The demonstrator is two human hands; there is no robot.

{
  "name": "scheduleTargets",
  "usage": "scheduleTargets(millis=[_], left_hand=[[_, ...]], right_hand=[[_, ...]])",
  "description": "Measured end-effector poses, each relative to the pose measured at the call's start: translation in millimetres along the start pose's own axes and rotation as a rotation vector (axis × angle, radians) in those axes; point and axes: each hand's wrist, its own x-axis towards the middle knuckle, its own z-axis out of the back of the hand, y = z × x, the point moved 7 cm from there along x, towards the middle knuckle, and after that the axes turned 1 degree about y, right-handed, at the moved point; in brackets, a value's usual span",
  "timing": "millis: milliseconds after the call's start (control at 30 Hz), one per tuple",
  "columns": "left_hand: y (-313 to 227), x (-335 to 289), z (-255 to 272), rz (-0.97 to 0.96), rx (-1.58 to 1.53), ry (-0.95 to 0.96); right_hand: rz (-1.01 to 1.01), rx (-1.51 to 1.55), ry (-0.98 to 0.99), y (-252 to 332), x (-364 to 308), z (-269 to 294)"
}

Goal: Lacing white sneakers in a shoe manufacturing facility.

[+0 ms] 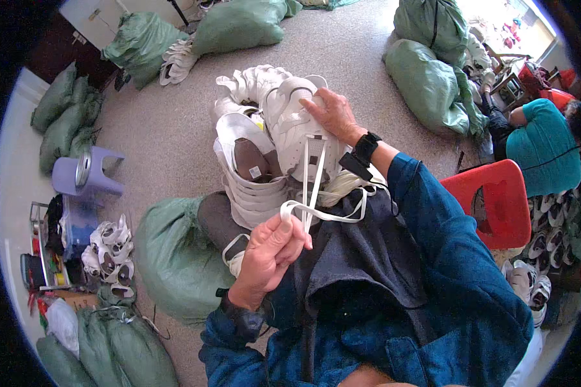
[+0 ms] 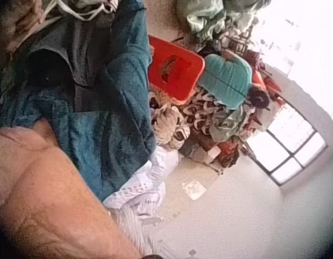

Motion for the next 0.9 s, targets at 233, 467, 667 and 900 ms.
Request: scheduleTargets(millis=[233,467,667,900], left_hand=[[-18.1,7.4,-11.0,-0.151,0.700,-0.096],[-33.3,12.3,-20.6,-0.271,0.812,-0.107],[-45.4,30.0,-23.8,-0.370,0.768,-0.148],[-57.7,40.2,-17.3,-0.479,0.667,-0.183]], right_hand=[[-0.069,0.247,-0.042,-18.0,-24.8,33.2],[0.033,0.049,0.380,-12.9,-122.5,43.1],[0.190,-0.075,0.357,6.0,-112.8,14.9],[0.214,0.087,0.337,23.3,-70.1,-0.5]])
